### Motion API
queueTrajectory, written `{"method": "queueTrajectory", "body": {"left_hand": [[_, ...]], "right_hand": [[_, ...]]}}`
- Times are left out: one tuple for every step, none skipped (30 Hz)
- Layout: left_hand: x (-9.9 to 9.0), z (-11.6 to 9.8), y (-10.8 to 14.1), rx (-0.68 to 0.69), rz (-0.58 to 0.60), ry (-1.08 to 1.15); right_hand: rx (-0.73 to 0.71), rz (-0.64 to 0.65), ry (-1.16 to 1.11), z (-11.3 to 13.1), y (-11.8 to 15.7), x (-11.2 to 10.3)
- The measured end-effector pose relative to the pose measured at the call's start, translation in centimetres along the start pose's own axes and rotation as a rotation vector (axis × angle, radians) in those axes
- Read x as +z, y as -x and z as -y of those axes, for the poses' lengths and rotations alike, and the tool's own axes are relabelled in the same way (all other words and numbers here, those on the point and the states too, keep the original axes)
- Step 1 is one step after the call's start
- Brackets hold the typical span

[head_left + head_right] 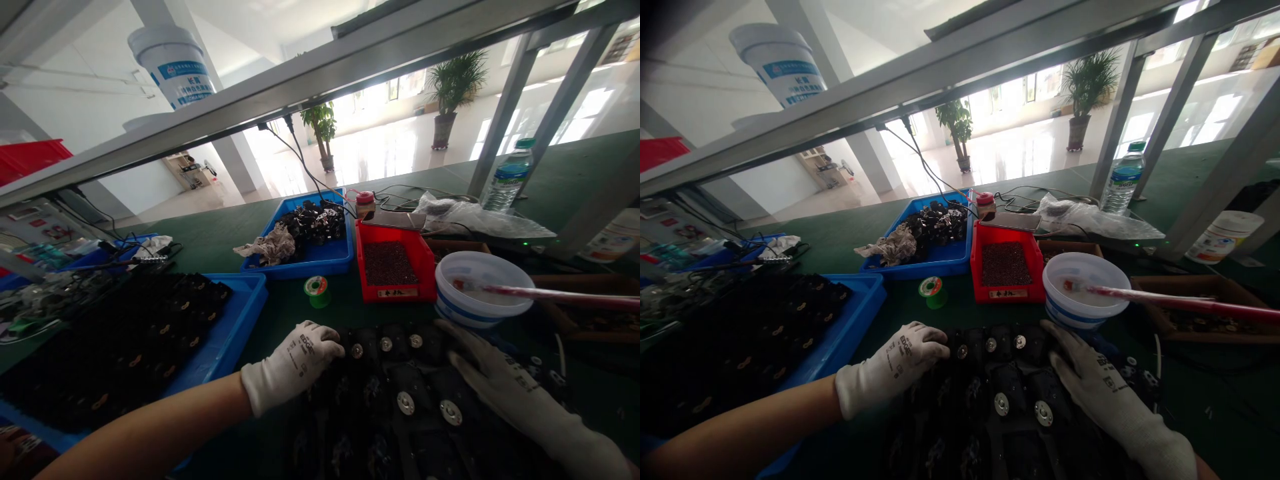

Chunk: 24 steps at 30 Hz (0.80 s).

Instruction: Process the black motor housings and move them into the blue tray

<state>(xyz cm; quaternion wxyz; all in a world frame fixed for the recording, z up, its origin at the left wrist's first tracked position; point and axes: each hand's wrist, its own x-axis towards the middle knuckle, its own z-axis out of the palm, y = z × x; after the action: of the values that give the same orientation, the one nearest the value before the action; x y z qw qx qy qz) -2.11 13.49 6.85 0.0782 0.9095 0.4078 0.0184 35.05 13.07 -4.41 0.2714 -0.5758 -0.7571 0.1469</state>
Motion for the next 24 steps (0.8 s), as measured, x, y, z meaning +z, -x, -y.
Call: {"method": "queueTrajectory", "body": {"left_hand": [[0.0, 0.0, 0.1, 0.006, -0.005, 0.006], [0.0, 0.1, 0.1, 0.011, -0.01, 0.012], [-0.1, 0.1, 0.2, 0.013, -0.017, 0.018], [-0.1, 0.1, 0.3, 0.013, -0.026, 0.023], [-0.2, 0.2, 0.5, 0.011, -0.037, 0.027], [-0.2, 0.2, 0.6, 0.007, -0.048, 0.031], [-0.3, 0.2, 0.7, 0.003, -0.06, 0.034], [-0.3, 0.2, 0.8, -0.001, -0.069, 0.037], [-0.3, 0.2, 0.9, -0.001, -0.074, 0.04], [-0.3, 0.2, 1.0, 0.0, -0.076, 0.043], [-0.2, 0.2, 1.1, 0.004, -0.075, 0.046], [0.0, 0.1, 1.1, 0.008, -0.072, 0.049], [0.1, 0.1, 1.1, 0.012, -0.068, 0.05], [0.2, 0.1, 1.1, 0.014, -0.066, 0.05], [0.4, 0.0, 1.1, 0.015, -0.065, 0.05], [0.5, 0.0, 1.1, 0.016, -0.064, 0.05], [0.5, 0.1, 1.1, 0.016, -0.064, 0.051], [0.5, 0.1, 1.1, 0.015, -0.062, 0.053], [0.5, 0.1, 1.1, 0.013, -0.059, 0.055], [0.4, 0.1, 1.1, 0.01, -0.054, 0.058], [0.4, 0.1, 1.1, 0.004, -0.049, 0.06], [0.3, 0.1, 1.0, -0.003, -0.043, 0.063], [0.2, 0.1, 1.0, -0.011, -0.035, 0.065], [0.1, 0.1, 0.9, -0.018, -0.028, 0.068]], "right_hand": [[0.006, 0.0, 0.001, 0.0, 0.0, 0.0], [0.002, -0.005, 0.004, -0.1, 0.0, 0.0], [-0.01, -0.009, 0.008, -0.1, 0.0, 0.0], [-0.026, -0.008, 0.013, -0.2, 0.0, -0.1], [-0.039, -0.002, 0.02, -0.3, 0.0, -0.1], [-0.044, 0.006, 0.026, -0.4, 0.0, -0.1], [-0.041, 0.012, 0.029, -0.5, 0.0, 0.0], [-0.032, 0.013, 0.03, -0.6, 0.0, 0.0], [-0.023, 0.007, 0.029, -0.6, 0.0, 0.1], [-0.017, -0.004, 0.026, -0.6, 0.0, 0.1], [-0.015, -0.016, 0.022, -0.5, 0.0, 0.2], [-0.016, -0.024, 0.017, -0.4, 0.0, 0.2], [-0.017, -0.026, 0.014, -0.3, 0.0, 0.2], [-0.013, -0.028, 0.011, -0.2, 0.0, 0.2], [-0.008, -0.027, 0.009, -0.2, 0.0, 0.2], [-0.006, -0.028, 0.007, -0.1, 0.0, 0.2], [-0.005, -0.029, 0.004, -0.1, 0.0, 0.2], [-0.007, -0.029, 0.0, -0.1, 0.0, 0.2], [-0.009, -0.029, -0.005, -0.1, 0.0, 0.2], [-0.011, -0.03, -0.01, -0.1, -0.1, 0.2], [-0.01, -0.032, -0.014, -0.2, -0.1, 0.2], [-0.006, -0.033, -0.016, -0.3, -0.1, 0.2], [-0.003, -0.031, -0.018, -0.4, -0.1, 0.2], [-0.002, -0.025, -0.019, -0.5, -0.1, 0.2]]}}
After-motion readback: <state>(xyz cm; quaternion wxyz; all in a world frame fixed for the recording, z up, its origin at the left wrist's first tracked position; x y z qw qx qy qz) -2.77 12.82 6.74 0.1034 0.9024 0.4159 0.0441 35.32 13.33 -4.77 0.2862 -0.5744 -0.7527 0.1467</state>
